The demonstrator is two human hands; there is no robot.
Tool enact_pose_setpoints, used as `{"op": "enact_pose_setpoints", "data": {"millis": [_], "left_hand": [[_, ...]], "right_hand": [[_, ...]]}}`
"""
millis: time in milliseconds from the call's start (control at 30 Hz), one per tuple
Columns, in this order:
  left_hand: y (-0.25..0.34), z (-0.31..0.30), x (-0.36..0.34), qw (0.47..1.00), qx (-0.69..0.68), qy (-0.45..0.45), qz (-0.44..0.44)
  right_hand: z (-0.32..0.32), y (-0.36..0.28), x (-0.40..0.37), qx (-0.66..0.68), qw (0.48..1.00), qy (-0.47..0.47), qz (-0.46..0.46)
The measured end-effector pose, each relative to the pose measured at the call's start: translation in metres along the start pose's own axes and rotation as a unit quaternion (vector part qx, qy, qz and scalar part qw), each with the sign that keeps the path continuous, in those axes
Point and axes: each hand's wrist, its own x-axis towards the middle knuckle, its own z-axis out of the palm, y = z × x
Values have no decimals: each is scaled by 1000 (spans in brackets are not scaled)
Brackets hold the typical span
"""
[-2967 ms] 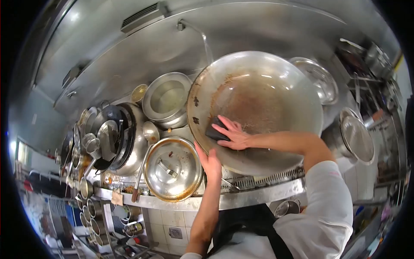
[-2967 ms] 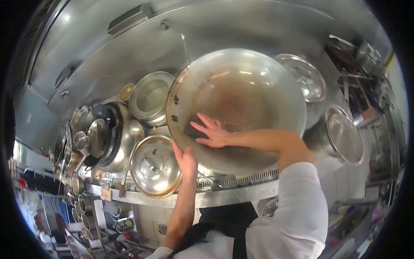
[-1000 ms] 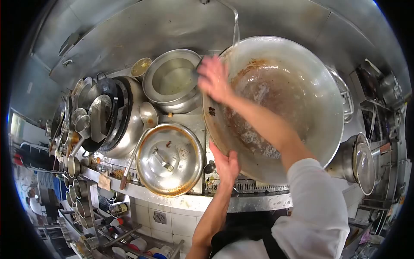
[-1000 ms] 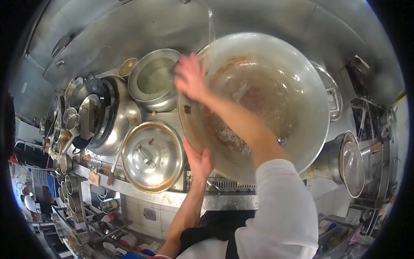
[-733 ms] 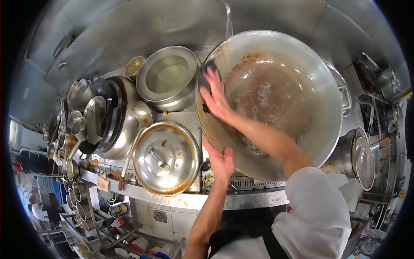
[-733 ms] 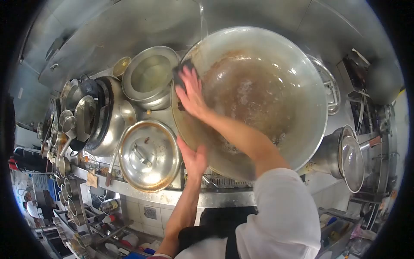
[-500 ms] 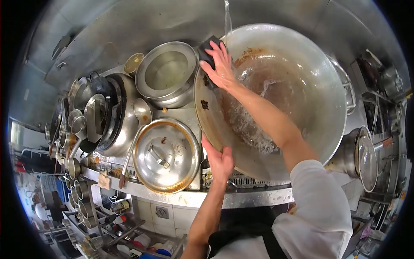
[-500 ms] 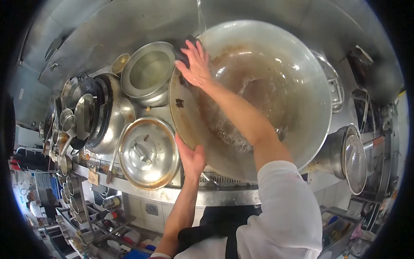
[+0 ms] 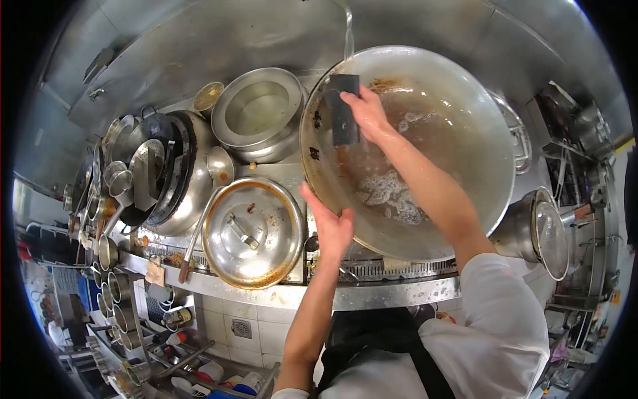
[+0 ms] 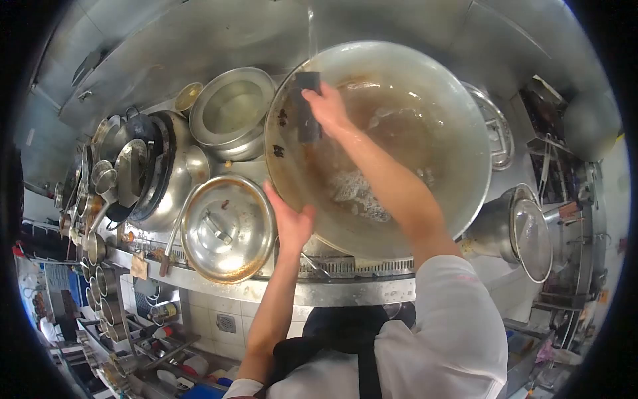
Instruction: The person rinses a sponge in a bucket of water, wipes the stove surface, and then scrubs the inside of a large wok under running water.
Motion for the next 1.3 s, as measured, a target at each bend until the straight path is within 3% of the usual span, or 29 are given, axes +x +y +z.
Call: {"op": "enact_pose_setpoints", "data": {"millis": [33,67,100,167,233,333,400,433,500,567,600,667,767,833,900,1000,1200,1300], "left_hand": [[9,-1,1,1000,-7,-1,5],[21,-3,2,995,54,55,55],[30,-5,5,982,115,111,102],[41,-14,19,973,154,111,132],[59,-14,38,983,-162,39,71],[83,-12,53,979,-206,-7,-3],[84,-18,57,982,-178,-60,13],[80,-20,57,982,-149,-113,28],[62,-16,54,980,-171,-69,70],[57,-24,49,975,-222,-7,14],[54,-27,43,975,-220,27,14],[48,-39,33,975,-217,35,29],[44,-56,11,964,-257,26,69],[45,-76,-1,966,-256,-23,-5],[46,-95,-17,971,-230,-64,-24],[64,-116,-37,934,-309,-166,-69],[58,-153,-49,946,-270,-174,-49],[58,-167,-55,949,-255,-182,-31]], "right_hand": [[-15,-10,-11,187,980,-30,58],[-28,-23,-20,368,921,-60,112],[-40,-36,-28,364,923,-58,106],[-58,-56,-51,383,908,-84,149],[-61,-67,-70,356,924,-71,124],[-57,-72,-98,318,940,-51,115],[-52,-85,-115,310,942,-43,122],[-50,-99,-128,312,934,-52,167],[-49,-110,-147,315,924,-61,210],[-52,-111,-162,466,833,-222,200],[-54,-110,-172,466,833,-224,199],[-55,-109,-191,283,912,-253,153],[-47,-109,-209,223,936,-244,121],[-44,-114,-218,210,938,-257,98],[-40,-119,-232,199,938,-271,84],[-34,-124,-242,203,923,-315,92],[-38,-150,-255,122,899,-393,152],[-34,-147,-258,126,889,-430,93]]}}
